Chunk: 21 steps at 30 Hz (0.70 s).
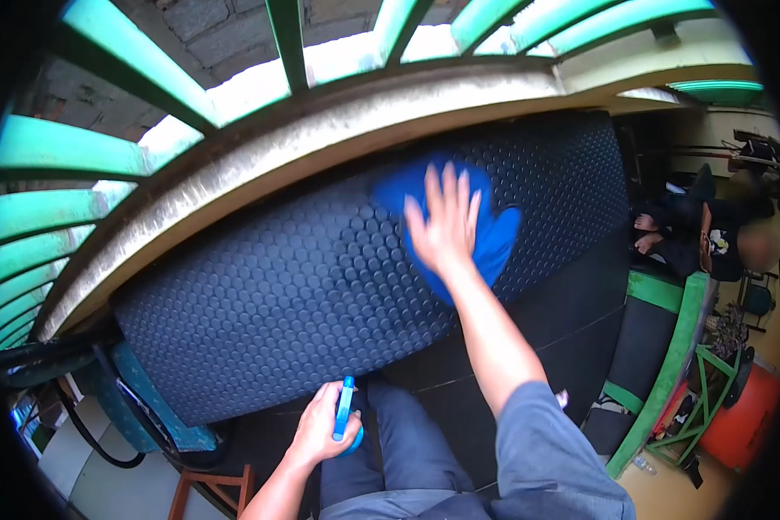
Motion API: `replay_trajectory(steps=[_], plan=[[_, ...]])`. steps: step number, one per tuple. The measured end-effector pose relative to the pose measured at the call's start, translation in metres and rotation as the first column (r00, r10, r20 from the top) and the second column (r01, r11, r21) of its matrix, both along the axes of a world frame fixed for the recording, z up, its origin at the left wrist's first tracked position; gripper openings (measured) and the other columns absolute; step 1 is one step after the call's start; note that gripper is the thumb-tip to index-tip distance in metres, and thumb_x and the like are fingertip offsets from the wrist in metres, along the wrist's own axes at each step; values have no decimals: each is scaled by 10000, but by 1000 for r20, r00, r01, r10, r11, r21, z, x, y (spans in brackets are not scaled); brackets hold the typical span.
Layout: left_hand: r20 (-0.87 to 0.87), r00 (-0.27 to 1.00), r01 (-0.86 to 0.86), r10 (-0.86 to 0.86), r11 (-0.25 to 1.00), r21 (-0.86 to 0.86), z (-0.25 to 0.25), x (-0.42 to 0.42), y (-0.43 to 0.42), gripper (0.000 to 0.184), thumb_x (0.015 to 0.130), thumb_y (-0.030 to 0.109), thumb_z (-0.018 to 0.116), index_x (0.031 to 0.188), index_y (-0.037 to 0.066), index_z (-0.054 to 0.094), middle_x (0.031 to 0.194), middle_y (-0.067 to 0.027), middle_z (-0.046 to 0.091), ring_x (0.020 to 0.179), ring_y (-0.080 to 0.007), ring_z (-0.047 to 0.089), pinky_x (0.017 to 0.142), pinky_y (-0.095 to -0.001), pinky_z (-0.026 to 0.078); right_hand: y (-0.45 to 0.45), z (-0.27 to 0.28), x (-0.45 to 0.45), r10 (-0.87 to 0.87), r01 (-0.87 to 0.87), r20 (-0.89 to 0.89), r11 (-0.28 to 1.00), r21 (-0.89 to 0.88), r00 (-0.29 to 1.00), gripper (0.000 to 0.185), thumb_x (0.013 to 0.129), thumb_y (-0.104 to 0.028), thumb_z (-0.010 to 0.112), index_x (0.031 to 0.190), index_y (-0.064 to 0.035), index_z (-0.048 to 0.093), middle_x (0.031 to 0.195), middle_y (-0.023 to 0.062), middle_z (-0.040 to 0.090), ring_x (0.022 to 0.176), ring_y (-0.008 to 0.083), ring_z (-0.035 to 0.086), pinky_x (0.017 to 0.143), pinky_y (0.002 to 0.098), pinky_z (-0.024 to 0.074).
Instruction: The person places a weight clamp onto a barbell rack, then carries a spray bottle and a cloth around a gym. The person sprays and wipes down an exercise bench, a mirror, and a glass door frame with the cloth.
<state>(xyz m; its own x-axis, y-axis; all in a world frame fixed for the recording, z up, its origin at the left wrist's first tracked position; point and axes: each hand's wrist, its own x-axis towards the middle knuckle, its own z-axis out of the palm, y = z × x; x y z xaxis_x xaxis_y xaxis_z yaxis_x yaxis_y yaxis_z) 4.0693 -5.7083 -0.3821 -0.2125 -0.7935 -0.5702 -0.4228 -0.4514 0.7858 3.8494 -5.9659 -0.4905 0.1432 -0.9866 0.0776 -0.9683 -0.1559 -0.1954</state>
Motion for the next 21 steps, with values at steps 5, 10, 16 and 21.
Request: replay_trajectory(steps=[5,10,16,21], plan=[[59,996,-59,62,997,-42,-11,-15,13,456,739,138,667,1157,7,540,1053,-202,624,897,-353,660,811,-413,522,24,6,84,119,-114,-63,990,78,991,644,955,-542,390,1476,-165,401,1576,154,271,1448,385,235,1147,616,121],[80,997,-19,19,1000,-11,-1,-32,29,458,725,156,675,1140,16,542,1049,-211,624,968,-404,631,858,-437,503,176,21,44,314,-399,418,907,133,853,490,892,-315,638,1369,-243,552,1508,57,418,1407,286,348,1098,498,298],[90,995,53,-53,999,9,17,-34,53,470,721,190,680,1144,27,553,1037,-201,630,973,-385,635,857,-426,503,245,45,-30,151,-240,471,961,135,869,147,862,-197,648,979,-120,690,1068,83,701,1060,263,647,912,424,466],[99,993,76,-71,996,-38,17,-47,70,515,738,209,680,1192,16,530,1058,-229,598,1001,-407,604,887,-446,487,195,146,-80,-459,320,641,889,329,615,224,1003,-150,506,855,0,583,662,86,551,610,126,523,563,315,421]])
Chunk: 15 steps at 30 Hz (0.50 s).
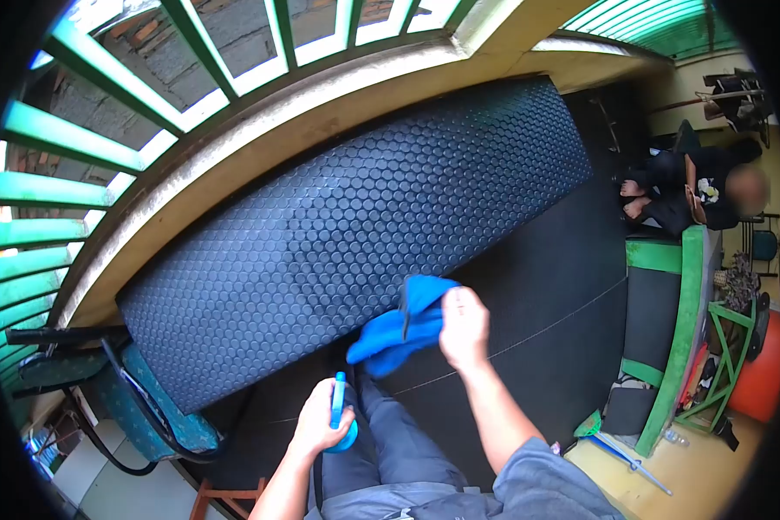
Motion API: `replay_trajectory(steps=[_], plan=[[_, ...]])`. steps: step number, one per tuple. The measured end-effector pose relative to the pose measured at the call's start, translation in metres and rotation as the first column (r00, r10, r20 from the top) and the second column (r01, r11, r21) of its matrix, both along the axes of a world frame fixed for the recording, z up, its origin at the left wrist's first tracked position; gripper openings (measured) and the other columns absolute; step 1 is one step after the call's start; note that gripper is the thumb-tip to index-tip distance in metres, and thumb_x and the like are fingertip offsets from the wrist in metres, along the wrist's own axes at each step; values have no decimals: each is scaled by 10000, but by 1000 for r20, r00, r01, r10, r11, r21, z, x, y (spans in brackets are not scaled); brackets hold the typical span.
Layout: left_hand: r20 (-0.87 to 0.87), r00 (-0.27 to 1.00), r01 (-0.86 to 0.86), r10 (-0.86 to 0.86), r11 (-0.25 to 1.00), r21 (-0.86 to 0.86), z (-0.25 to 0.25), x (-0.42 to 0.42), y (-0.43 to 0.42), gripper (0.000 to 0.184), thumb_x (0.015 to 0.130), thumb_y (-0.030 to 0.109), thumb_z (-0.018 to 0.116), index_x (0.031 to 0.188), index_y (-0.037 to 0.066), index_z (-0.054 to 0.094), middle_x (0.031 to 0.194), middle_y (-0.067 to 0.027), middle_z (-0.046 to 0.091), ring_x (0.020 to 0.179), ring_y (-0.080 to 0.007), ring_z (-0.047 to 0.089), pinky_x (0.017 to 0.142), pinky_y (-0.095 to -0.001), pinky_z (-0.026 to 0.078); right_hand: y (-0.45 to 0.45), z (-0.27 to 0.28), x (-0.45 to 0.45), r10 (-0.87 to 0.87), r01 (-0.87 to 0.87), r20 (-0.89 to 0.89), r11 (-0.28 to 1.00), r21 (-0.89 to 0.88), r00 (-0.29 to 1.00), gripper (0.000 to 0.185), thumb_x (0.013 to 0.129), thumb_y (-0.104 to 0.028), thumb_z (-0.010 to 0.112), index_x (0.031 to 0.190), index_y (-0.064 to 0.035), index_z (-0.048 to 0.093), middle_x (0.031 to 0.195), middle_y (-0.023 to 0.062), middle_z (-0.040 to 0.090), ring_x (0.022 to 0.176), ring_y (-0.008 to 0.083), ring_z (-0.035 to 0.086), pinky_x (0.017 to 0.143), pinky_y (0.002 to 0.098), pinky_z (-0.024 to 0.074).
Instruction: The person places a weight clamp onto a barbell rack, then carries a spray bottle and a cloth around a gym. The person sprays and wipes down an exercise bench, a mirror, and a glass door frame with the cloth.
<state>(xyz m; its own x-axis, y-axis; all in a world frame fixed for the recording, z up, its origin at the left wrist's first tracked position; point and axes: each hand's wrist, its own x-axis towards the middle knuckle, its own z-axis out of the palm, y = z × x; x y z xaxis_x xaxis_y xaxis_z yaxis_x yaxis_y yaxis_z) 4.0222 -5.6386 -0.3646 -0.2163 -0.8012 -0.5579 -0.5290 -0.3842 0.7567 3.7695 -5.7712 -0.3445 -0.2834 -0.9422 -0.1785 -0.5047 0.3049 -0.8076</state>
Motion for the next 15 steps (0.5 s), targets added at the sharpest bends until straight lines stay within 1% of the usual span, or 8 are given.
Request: replay_trajectory(steps=[2,5,7,8,9,11,13,15], plan=[[-31,999,-16,17,1000,7,10,-9,-8,515,739,210,681,1200,32,534,1091,-216,601,1032,-403,598,895,-447,487,-7,29,-13,-87,135,335,983,-123,938,235,1024,-176,499,929,11,607,749,-21,554,691,43,478,606,221,394],[-43,997,-61,58,996,-59,8,-15,-9,472,741,215,677,1164,48,549,1064,-206,611,995,-400,612,860,-444,496,-17,34,-17,-5,62,216,964,-258,976,329,1003,-226,536,1179,45,595,1018,115,652,860,180,615,755,296,488],[-37,999,-26,28,998,59,9,-17,-14,365,738,150,676,1068,35,571,974,-189,641,919,-380,648,813,-423,513,-28,-13,-14,165,-294,-348,886,-358,923,433,942,-261,601,1251,41,566,1154,216,632,982,340,636,851,409,495],[-59,997,-49,53,997,53,9,-17,-17,301,750,146,670,1013,29,581,929,-173,646,865,-368,656,780,-414,520,-32,-37,-2,258,-340,-336,917,-211,906,595,875,-308,637,1346,26,494,1237,273,579,1167,432,548,995,506,411],[-53,997,-53,56,997,59,8,-17,-15,301,750,146,670,1013,29,581,929,-173,646,865,-368,656,780,-414,520,-13,-102,12,273,-360,-687,933,18,673,741,840,-328,633,1450,-2,366,1357,313,465,1352,459,369,1119,570,255],[-6,997,-83,83,996,37,4,-10,-9,393,761,214,658,1104,57,550,979,-192,608,898,-399,627,796,-440,508,7,-138,59,196,-265,-672,964,-1,714,899,795,-404,637,1510,-26,244,1440,360,317,1416,520,195,1159,616,112],[18,997,-79,78,996,32,7,6,-7,402,761,187,654,1121,42,550,987,-200,604,897,-398,626,797,-434,509,24,-140,106,222,-209,-690,972,104,689,949,774,-414,648,1524,-37,206,1460,384,237,1395,568,180,1165,621,105],[-15,986,-164,165,985,50,12,22,-3,418,763,157,654,1145,26,546,1009,-212,602,911,-394,627,805,-428,510,67,-140,153,368,-323,-596,928,186,714,887,801,-423,640,1532,-115,245,1499,339,214,1414,535,174,1160,623,125]])
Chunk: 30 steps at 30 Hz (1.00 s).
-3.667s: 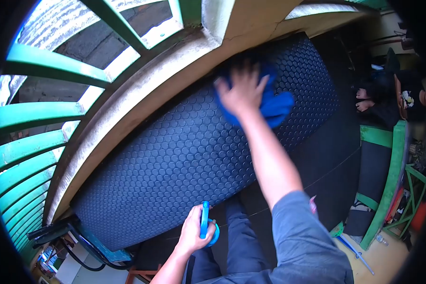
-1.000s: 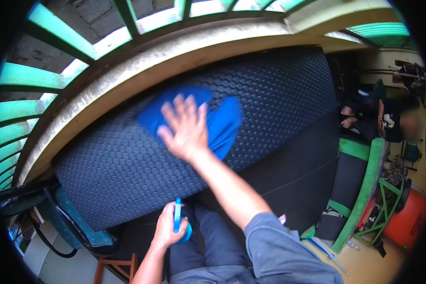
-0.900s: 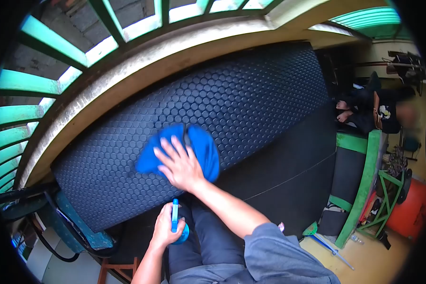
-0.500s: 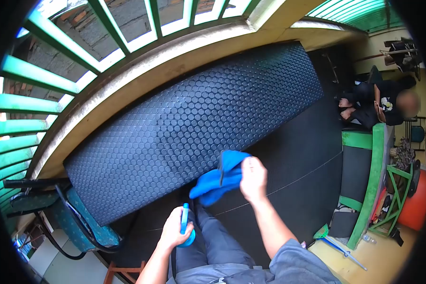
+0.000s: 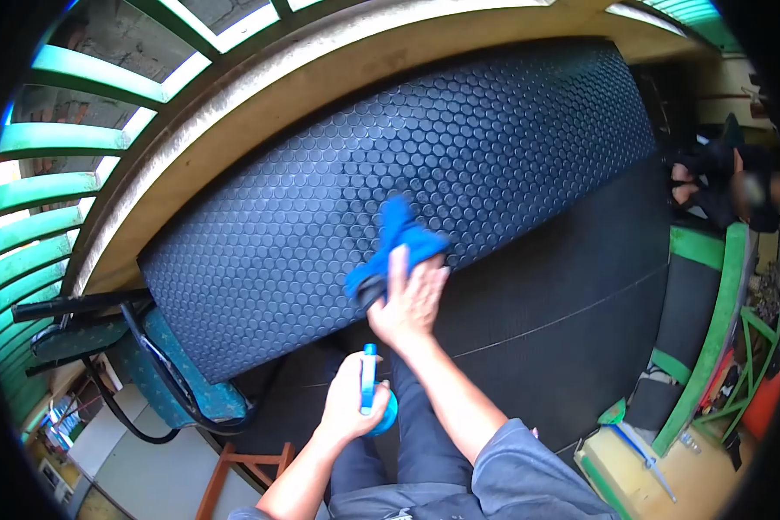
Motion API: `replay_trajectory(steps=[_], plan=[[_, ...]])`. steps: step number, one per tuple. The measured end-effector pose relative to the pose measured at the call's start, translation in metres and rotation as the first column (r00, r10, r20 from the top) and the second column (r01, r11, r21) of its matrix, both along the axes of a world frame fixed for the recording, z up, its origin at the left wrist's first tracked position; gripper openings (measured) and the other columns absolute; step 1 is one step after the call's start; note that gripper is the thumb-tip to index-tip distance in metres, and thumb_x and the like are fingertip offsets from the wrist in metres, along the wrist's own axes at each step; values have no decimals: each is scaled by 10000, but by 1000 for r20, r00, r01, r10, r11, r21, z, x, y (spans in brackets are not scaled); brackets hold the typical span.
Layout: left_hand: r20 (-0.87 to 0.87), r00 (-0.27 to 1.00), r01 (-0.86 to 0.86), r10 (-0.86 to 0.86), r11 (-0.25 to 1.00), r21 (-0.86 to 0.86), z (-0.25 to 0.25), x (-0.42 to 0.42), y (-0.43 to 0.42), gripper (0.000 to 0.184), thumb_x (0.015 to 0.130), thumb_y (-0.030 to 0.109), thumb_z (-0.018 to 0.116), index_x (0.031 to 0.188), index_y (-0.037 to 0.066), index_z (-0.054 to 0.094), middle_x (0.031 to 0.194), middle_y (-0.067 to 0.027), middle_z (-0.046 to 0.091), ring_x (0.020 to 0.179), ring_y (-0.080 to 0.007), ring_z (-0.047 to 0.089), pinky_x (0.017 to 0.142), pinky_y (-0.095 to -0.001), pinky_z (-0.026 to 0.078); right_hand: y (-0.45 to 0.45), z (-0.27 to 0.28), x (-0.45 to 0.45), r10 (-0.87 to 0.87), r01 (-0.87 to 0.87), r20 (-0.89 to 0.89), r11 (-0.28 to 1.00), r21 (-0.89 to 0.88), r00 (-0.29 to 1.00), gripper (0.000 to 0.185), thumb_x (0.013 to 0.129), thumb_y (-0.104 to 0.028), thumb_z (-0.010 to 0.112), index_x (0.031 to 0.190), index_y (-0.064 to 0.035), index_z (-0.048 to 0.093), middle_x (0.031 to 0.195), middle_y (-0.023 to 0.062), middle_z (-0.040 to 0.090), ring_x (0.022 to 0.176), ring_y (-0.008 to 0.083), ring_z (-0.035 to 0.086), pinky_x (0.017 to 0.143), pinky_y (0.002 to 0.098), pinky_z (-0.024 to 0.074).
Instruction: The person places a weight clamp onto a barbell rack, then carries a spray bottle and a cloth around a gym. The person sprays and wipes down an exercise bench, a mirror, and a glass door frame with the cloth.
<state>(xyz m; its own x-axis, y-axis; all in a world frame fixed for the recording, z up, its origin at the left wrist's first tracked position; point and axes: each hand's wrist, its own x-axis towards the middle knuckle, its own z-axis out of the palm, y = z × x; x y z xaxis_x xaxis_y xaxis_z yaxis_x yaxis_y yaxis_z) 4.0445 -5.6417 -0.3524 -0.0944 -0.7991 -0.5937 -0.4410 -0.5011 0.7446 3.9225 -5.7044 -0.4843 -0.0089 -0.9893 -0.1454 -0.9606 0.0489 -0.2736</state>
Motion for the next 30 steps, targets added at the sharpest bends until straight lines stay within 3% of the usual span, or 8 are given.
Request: replay_trajectory(steps=[2,5,9,13,18,22,26,30], plan=[[-40,998,37,-39,998,-44,-4,20,5,441,763,138,654,1173,22,539,1038,-205,606,914,-367,636,807,-412,512,34,3,16,271,-287,195,957,55,942,871,808,-524,618,1535,-201,264,1540,276,206,1432,495,177,1155,627,130],[19,998,63,-64,996,61,9,51,7,445,765,131,654,1177,13,535,1019,-192,611,894,-343,646,789,-401,516,5,19,-16,352,-322,-59,901,290,934,758,827,-640,534,1451,-230,404,1580,252,155,1464,445,116,1168,601,36],[-3,999,39,-39,996,-77,6,98,24,413,766,108,668,1152,13,556,907,-139,632,684,-211,672,666,-333,532,-88,2,-74,-219,84,-359,930,-357,907,616,949,-482,490,1375,-38,467,1522,353,205,1434,506,153,1172,584,106],[12,999,38,-37,995,-90,-3,132,35,406,767,103,665,1148,17,554,846,-116,636,670,-210,669,677,-337,532,-169,-18,-27,-398,322,-321,909,-265,859,684,938,-509,429,1462,-71,395,1512,365,221,1428,514,166,1172,576,107],[23,999,31,-27,979,-199,-10,147,28,424,763,106,674,1156,5,549,924,-142,635,669,-216,668,688,-342,531,-27,28,96,311,-313,36,949,46,950,770,898,-586,468,1500,-122,340,1515,372,193,1430,526,135,1172,590,70],[-66,998,-25,16,991,-130,-2,166,25,444,767,108,673,1176,-9,545,976,-150,631,680,-215,670,678,-341,532,-14,55,41,113,20,-408,951,308,906,798,907,-592,479,1451,-14,391,1494,384,219,1431,504,160,1178,571,80],[-90,995,-63,52,990,-126,-6,178,34,437,767,101,656,1176,-9,545,967,-153,621,690,-217,671,692,-346,530,-151,3,-2,-351,319,-453,936,-148,819,802,948,-620,368,1372,56,454,1460,370,318,1413,495,225,1168,560,131],[-73,996,-58,53,995,-79,-17,174,38,422,761,95,642,1162,0,550,957,-159,609,730,-254,674,718,-359,526,-205,-7,91,-129,45,-373,973,-225,919,726,930,-611,385,1439,-97,442,1471,290,372,1383,471,299,1154,576,144]])
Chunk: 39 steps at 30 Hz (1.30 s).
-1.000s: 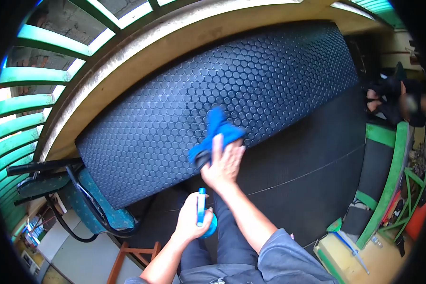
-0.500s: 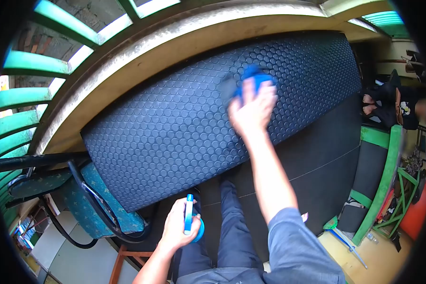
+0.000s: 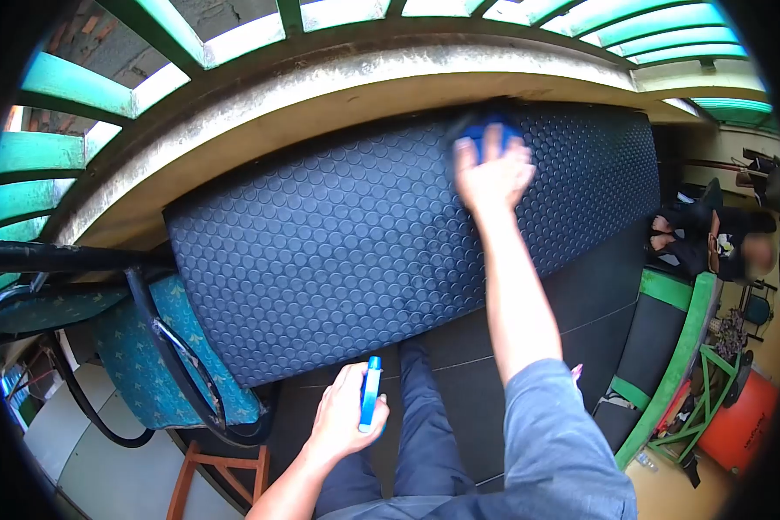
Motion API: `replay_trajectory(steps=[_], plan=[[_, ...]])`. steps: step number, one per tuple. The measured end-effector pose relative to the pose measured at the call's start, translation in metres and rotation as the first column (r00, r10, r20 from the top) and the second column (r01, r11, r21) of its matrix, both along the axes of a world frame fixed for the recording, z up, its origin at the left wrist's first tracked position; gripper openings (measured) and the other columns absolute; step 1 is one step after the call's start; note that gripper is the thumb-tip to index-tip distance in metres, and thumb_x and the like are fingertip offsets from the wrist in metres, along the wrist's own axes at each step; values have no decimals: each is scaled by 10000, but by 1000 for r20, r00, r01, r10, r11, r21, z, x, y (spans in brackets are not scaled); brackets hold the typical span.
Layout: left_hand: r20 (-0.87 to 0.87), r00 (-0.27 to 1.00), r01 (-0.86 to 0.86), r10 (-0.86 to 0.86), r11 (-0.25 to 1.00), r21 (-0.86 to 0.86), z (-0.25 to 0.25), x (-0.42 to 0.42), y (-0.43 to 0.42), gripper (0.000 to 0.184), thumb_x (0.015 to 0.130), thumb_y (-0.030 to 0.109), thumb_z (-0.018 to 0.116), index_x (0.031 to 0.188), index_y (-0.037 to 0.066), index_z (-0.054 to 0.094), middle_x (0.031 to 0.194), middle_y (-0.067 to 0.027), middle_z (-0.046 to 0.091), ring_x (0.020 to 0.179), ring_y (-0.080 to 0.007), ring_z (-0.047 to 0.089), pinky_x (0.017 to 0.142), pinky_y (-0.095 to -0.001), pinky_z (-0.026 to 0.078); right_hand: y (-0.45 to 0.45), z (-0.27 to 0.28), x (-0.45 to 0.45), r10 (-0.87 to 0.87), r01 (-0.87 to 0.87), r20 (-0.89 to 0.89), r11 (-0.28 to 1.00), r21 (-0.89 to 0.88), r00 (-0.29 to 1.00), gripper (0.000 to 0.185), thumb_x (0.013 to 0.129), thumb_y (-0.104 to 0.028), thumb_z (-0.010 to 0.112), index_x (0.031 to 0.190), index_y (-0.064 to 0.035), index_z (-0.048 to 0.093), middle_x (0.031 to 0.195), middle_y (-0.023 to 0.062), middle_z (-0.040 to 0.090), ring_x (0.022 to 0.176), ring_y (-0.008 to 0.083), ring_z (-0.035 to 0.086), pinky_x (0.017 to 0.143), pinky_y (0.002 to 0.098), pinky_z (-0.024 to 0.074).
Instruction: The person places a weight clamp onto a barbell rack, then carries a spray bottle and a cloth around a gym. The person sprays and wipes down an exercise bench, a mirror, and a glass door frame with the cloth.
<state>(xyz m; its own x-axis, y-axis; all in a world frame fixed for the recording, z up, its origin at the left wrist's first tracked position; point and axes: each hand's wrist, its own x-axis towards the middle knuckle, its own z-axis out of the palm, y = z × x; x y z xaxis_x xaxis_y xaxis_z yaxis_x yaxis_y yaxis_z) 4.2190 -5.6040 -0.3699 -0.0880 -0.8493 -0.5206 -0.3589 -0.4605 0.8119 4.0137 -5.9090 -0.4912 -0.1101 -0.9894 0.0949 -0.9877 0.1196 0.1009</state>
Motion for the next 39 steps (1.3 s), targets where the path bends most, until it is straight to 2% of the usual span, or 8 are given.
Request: replay_trajectory(steps=[4,6,10,14,20,28,32,39], plan=[[-54,995,82,-79,995,49,3,-5,-18,299,761,94,633,1039,14,559,954,-182,604,820,-366,643,738,-418,524,154,26,33,415,-456,263,883,115,871,708,883,-566,501,1416,-100,476,1454,318,369,1397,494,252,1148,593,166],[-31,996,81,-80,996,24,12,-10,-28,294,767,119,643,1026,17,547,942,-184,598,812,-380,629,726,-444,517,186,55,-4,257,-329,213,827,455,942,721,885,-558,506,1417,-73,467,1471,332,335,1419,492,209,1165,580,132],[-26,991,126,-128,990,-62,14,-13,-37,378,777,152,645,1108,9,531,966,-179,579,859,-380,612,742,-467,495,103,25,-71,-89,135,-176,953,271,980,779,956,-570,374,1422,54,400,1483,359,290,1437,476,184,1182,553,75],[15,998,56,-55,998,-38,9,-19,-43,415,766,147,655,1136,3,534,993,-175,582,880,-376,613,767,-444,498,-53,25,-24,-423,416,-8,887,200,906,816,974,-591,290,1458,64,322,1476,306,362,1437,419,246,1173,545,118],[50,994,-98,101,994,-57,4,-35,-64,417,757,94,662,1139,-13,534,1024,-198,611,882,-366,638,784,-413,517,108,21,44,580,-660,404,747,83,707,722,874,-532,567,1446,-113,431,1487,278,358,1399,440,312,1157,561,182],[64,978,-195,199,979,-58,1,-35,-61,415,771,80,655,1148,-27,519,1033,-175,624,665,-242,665,741,-388,538,-60,24,-54,-73,84,-52,968,235,996,728,975,-490,373,1441,69,358,1452,351,358,1394,452,309,1167,511,192],[103,946,-304,307,952,-44,-7,-35,-52,394,764,89,657,1122,-13,529,997,-182,624,700,-269,667,691,-374,540,-2,16,66,274,-275,30,945,178,961,627,960,-436,427,1331,64,495,1424,344,399,1372,459,333,1145,554,201],[79,914,-395,398,917,-52,-2,-16,-36,363,762,90,645,1097,-3,541,968,-181,630,740,-315,665,713,-397,534,125,29,52,721,-911,582,402,89,375,621,840,-358,656,1392,-127,492,1464,222,414,1339,418,408,1105,544,301]])
